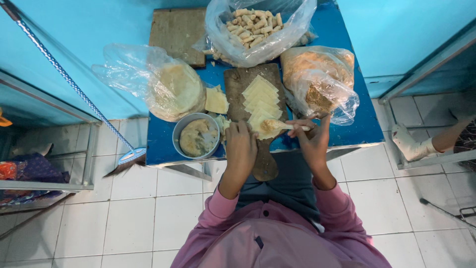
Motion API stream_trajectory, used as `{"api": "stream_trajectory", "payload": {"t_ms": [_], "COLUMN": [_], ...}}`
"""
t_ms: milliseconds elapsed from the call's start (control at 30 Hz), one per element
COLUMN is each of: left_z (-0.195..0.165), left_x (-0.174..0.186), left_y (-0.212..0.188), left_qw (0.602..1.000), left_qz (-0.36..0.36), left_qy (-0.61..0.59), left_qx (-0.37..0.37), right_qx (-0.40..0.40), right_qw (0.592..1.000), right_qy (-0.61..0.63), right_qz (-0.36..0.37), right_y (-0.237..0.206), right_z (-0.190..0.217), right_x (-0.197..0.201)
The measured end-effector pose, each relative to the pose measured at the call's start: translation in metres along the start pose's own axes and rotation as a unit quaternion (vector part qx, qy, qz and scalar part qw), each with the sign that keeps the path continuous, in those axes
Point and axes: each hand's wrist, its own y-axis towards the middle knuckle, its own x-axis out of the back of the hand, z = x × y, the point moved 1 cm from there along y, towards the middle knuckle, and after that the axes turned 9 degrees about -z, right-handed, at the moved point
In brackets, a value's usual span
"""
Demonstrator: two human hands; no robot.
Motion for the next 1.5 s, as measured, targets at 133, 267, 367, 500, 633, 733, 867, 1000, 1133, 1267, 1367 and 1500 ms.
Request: {"api": "stream_trajectory", "payload": {"t_ms": [133,267,367,500,633,733,867,1000,1133,1267,1367,1500], "left_z": [0.003,0.006,0.006,0.003,0.001,0.001,0.002,0.002,0.003,0.004,0.007,0.009], "left_x": [0.0,-0.006,-0.007,-0.006,-0.005,-0.006,-0.009,-0.01,-0.015,-0.021,-0.02,-0.018], "left_y": [0.003,0.007,0.007,0.003,0.001,0.002,0.004,0.004,0.004,0.005,0.005,0.006], "left_qw": [0.995,0.983,0.979,0.981,0.983,0.984,0.982,0.979,0.981,0.982,0.98,0.978], "left_qz": [-0.014,-0.027,-0.031,-0.044,-0.052,-0.039,-0.022,-0.028,-0.021,-0.02,-0.013,-0.006], "left_qy": [-0.095,-0.181,-0.195,-0.185,-0.176,-0.172,-0.185,-0.187,-0.177,-0.166,-0.172,-0.183], "left_qx": [0.006,0.036,0.049,0.027,-0.006,-0.015,-0.022,-0.07,-0.083,-0.092,-0.098,-0.099], "right_qx": [0.064,0.195,0.321,0.378,0.357,0.317,0.251,0.281,0.332,0.221,0.206,0.164], "right_qw": [0.995,0.967,0.922,0.888,0.918,0.913,0.891,0.794,0.816,0.896,0.892,0.914], "right_qy": [-0.08,-0.155,-0.175,-0.198,-0.147,-0.243,-0.351,-0.535,-0.47,-0.385,-0.402,-0.368], "right_qz": [0.012,0.054,0.127,0.172,0.087,-0.089,-0.142,-0.063,-0.062,-0.006,-0.031,-0.047], "right_y": [-0.008,-0.016,-0.018,-0.021,-0.021,-0.012,0.017,0.032,0.005,-0.015,-0.015,-0.011], "right_z": [0.002,0.008,0.015,0.019,0.014,0.017,0.024,0.033,0.036,0.032,0.03,0.021], "right_x": [-0.001,-0.005,-0.004,0.001,0.011,0.039,0.06,0.047,0.005,-0.035,-0.047,-0.049]}}
